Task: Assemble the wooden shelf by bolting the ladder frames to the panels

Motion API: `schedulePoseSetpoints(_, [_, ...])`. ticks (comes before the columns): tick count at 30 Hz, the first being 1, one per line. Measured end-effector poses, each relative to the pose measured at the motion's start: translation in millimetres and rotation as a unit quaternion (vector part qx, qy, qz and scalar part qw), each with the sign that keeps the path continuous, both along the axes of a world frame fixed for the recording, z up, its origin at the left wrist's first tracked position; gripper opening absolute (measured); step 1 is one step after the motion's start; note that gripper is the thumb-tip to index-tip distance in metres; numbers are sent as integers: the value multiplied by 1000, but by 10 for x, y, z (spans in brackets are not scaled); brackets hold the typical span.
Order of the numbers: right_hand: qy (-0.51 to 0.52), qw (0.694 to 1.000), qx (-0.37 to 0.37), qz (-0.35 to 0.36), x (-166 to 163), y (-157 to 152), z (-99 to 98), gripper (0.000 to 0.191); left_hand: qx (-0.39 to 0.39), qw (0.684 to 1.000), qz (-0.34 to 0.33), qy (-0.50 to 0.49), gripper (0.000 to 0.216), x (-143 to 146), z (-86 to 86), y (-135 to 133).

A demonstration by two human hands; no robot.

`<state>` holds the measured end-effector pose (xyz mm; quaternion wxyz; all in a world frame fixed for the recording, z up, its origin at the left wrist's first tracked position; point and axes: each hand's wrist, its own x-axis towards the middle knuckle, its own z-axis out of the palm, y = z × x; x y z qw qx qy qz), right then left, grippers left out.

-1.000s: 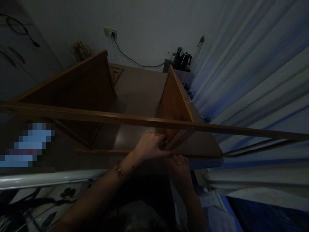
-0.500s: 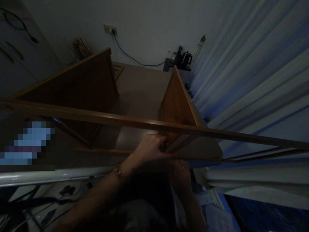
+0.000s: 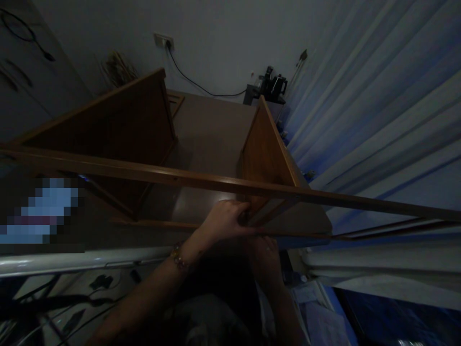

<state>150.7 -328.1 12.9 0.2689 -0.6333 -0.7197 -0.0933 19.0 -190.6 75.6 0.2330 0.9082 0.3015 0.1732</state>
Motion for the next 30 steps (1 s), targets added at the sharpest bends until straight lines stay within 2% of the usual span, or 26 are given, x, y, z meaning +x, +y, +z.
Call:
schedulePoseSetpoints(10, [-12,1000,-5,-6,37,0,8,30,-30,999,-2,-29,64,-14,-39,-12])
schedulePoseSetpoints(15, [-36,999,19,-15,32,27,32,34,-79,995,-19,-52,62,-11,-63,-5])
schedulePoseSetpoints(18, [-54,997,33,-30,19,34,10,33,-81,995,-22,-60,62,-10,-63,1])
schedulePoseSetpoints(25, [-45,991,112,-52,-16,21,-148,19,-86,994,-19,-66,62,-14,-42,-9])
schedulePoseSetpoints(30, [-14,982,186,-40,12,50,-281,13,-88,993,-22,-69,58,-18,-39,-8])
